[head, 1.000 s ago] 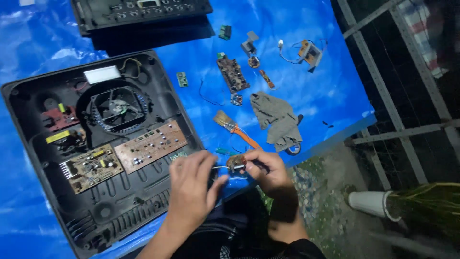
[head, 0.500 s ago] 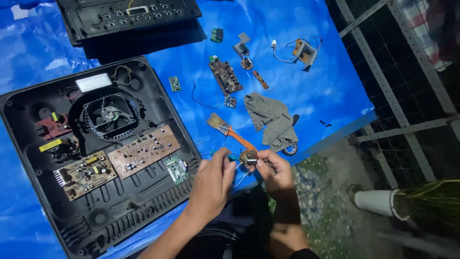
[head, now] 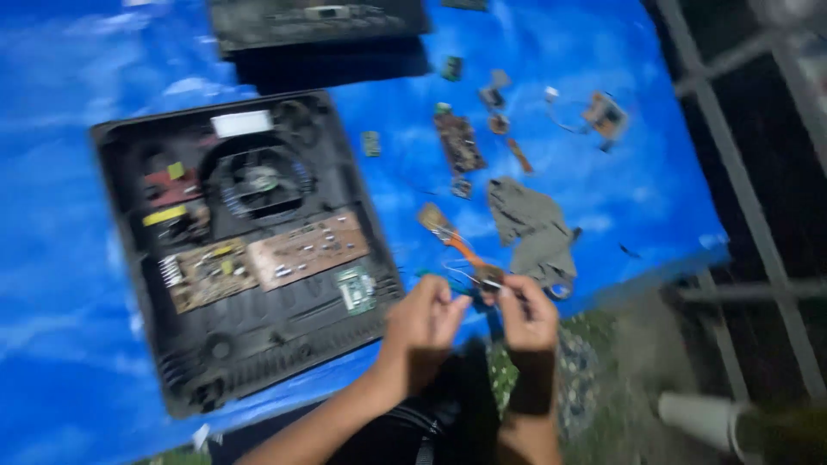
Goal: Inspecting and arranging various circuit boards and electronic components inside a plastic device housing on a blue tarp.
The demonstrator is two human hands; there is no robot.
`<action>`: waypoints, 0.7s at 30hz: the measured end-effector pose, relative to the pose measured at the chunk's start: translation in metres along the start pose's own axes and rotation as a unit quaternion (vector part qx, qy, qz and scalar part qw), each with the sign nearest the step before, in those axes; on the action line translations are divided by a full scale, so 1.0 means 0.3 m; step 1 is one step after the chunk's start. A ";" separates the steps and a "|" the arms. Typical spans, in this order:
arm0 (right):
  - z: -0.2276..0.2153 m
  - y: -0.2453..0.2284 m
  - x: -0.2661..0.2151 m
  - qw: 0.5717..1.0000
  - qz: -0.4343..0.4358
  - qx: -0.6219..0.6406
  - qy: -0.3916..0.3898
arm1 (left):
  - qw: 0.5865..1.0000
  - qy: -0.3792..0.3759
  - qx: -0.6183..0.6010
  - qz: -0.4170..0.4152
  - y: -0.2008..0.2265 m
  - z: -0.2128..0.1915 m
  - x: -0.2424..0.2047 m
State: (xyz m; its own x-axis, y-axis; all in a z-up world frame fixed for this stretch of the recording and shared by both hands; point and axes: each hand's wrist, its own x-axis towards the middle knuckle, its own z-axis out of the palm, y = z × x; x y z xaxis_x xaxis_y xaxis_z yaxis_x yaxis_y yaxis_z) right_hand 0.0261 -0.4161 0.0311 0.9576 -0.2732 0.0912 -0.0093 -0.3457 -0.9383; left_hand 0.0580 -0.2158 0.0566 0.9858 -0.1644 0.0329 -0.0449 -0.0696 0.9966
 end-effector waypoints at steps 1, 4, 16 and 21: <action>-0.016 0.042 -0.005 1.000 -0.001 0.005 -0.026 | 1.000 0.025 0.005 -0.009 0.014 -0.009 0.000; -0.029 0.074 -0.002 0.999 0.022 0.042 0.007 | 0.998 -0.054 -0.021 -0.037 0.053 -0.036 0.010; 0.014 -0.070 -0.001 0.996 -0.003 0.073 -0.047 | 0.991 -0.042 -0.059 0.112 0.056 -0.062 0.010; 0.025 -0.089 0.016 0.998 -0.033 -0.050 -0.014 | 0.954 0.015 -0.014 0.299 0.022 -0.047 0.012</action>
State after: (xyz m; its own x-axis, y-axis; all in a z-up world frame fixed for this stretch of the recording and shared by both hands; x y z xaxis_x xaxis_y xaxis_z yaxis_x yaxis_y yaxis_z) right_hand 0.0332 -0.4015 0.0542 0.9646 -0.2222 0.1418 0.0276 -0.4497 -0.8927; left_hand 0.0636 -0.2030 0.0645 0.7890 -0.1381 0.5987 -0.5976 0.0541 0.8000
